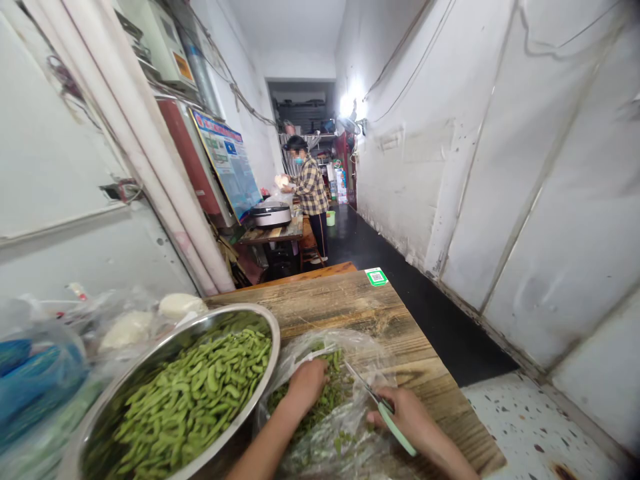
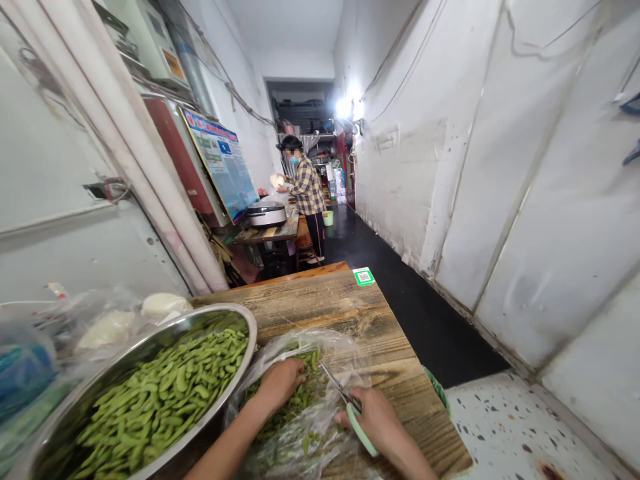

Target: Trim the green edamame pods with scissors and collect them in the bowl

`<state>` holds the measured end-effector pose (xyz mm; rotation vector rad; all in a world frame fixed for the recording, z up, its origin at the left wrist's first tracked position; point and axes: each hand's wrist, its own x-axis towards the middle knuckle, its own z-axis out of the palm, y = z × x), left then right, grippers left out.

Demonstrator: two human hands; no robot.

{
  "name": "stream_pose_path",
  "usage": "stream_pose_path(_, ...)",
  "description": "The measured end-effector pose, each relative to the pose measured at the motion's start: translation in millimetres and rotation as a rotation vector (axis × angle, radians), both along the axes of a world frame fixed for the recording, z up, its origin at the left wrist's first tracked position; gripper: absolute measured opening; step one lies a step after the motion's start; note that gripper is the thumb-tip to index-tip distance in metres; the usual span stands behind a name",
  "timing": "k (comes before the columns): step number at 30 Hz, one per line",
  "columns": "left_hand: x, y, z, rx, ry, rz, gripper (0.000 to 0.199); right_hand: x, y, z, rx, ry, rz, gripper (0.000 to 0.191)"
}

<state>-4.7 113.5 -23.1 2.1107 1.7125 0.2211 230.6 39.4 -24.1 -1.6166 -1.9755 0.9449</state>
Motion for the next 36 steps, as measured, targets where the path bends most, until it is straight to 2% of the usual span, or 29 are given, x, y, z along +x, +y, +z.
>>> stream_pose_path(3,-2.6,0.3,-0.2,0.018,-0.125,0.004,0.008,-0.3,0.3,-2.2,0.001,-0.010,0.002,0.019)
stream_pose_path(7,-0.8,-3.8,2.0,0.048,-0.514,0.009,0.017,-1.9,1.5,-2.1,-0.017,0.001,0.004,0.021)
stream_pose_path(9,-0.2,-7.4,2.6,-0.045,-0.764,0.095,0.028,-3.0,2.1,1.2,-0.011,0.024,-0.003,0.023)
stream_pose_path(11,-0.9,-11.3,1.8,-0.208,-1.009,0.212,0.040,-4.4,2.5,5.7,-0.009,0.055,0.005,0.024)
stream_pose_path(13,-2.9,-14.6,0.1,-0.325,-1.180,0.284,0.048,-6.6,2.6,9.7,-0.031,0.060,0.014,0.026)
stream_pose_path(15,-5.2,-16.6,-1.5,-0.285,-1.203,0.308,0.048,-9.4,2.2,12.3,-0.041,0.069,0.035,0.028)
stream_pose_path(17,-6.9,-17.3,-2.3,-0.129,-1.086,0.306,0.040,-12.1,1.7,13.8,-0.041,0.070,0.061,0.028)
stream_pose_path(20,-6.1,-16.6,-1.9,0.065,-0.918,0.230,0.030,-14.1,2.1,13.9,-0.040,0.059,0.075,0.027)
stream_pose_path(22,-3.9,-16.1,-1.1,0.011,-0.958,0.236,0.035,-13.5,3.3,12.9,-0.039,0.056,0.062,0.028)
stream_pose_path(25,-1.3,-17.1,2.0,-0.230,-1.174,0.332,0.047,-11.3,5.0,11.5,-0.037,0.053,0.050,0.031)
stream_pose_path(28,-2.0,-21.7,8.7,-0.374,-1.326,0.329,0.051,-10.4,3.6,15.0,-0.048,0.053,0.048,0.034)
stream_pose_path(32,-4.3,-28.3,16.3,-0.454,-1.305,0.257,0.044,-11.6,-0.3,28.2,-0.049,0.008,0.095,0.033)
stream_pose_path(36,-3.9,-33.0,14.9,-0.417,-1.195,0.229,0.034,-12.6,-1.9,39.3,-0.094,-0.026,0.123,0.035)
